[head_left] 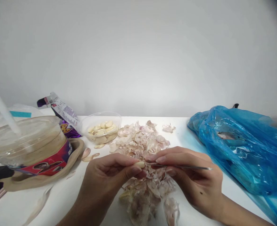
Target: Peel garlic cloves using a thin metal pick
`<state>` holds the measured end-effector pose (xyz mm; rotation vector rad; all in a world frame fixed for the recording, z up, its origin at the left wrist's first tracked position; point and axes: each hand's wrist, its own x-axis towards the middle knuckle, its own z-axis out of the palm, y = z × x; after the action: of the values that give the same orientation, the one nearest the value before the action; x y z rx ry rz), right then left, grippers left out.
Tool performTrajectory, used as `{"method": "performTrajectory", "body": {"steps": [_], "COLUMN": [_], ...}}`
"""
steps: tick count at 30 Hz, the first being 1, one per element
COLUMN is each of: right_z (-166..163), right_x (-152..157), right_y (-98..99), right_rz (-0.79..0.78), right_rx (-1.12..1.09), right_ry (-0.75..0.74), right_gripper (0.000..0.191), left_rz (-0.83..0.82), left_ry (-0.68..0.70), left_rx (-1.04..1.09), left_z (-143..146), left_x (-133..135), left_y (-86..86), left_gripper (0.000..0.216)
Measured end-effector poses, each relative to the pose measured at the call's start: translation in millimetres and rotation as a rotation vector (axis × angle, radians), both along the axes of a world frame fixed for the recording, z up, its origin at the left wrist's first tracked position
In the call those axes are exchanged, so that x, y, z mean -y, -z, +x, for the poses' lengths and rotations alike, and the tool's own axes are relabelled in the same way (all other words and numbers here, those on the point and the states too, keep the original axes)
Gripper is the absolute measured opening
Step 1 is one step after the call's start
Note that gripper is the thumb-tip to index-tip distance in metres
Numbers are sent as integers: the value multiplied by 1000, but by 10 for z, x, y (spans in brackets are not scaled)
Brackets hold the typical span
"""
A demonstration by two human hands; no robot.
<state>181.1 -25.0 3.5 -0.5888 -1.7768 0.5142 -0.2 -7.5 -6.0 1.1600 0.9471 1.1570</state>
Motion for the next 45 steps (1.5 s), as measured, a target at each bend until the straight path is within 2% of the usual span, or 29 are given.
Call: {"method": "performTrajectory", "body": {"steps": [5, 12, 24, 33, 45], "right_z": [-10, -3, 8, 3, 16], "right_x": [-12, -6, -15, -3, -16], "right_y": [-16, -22, -20, -19, 3], "right_rz": [4, 31, 32, -13, 24], "right_rx": [27, 27, 50, 14, 71], "right_ry": [-24, -49, -17, -34, 28], "right_gripper": [24, 24, 25, 22, 20], "left_rz": [-10, -43, -58, -67, -75], "left_ry": [-24, 18, -12, 7, 69], "left_rx": [9, 14, 26, 17, -41], "left_z": [3, 9, 41, 34, 16], "left_x": [9, -13, 12, 11, -36], "left_y": [0, 29, -44, -44, -34], "left_gripper": [8, 8, 8, 9, 8]}}
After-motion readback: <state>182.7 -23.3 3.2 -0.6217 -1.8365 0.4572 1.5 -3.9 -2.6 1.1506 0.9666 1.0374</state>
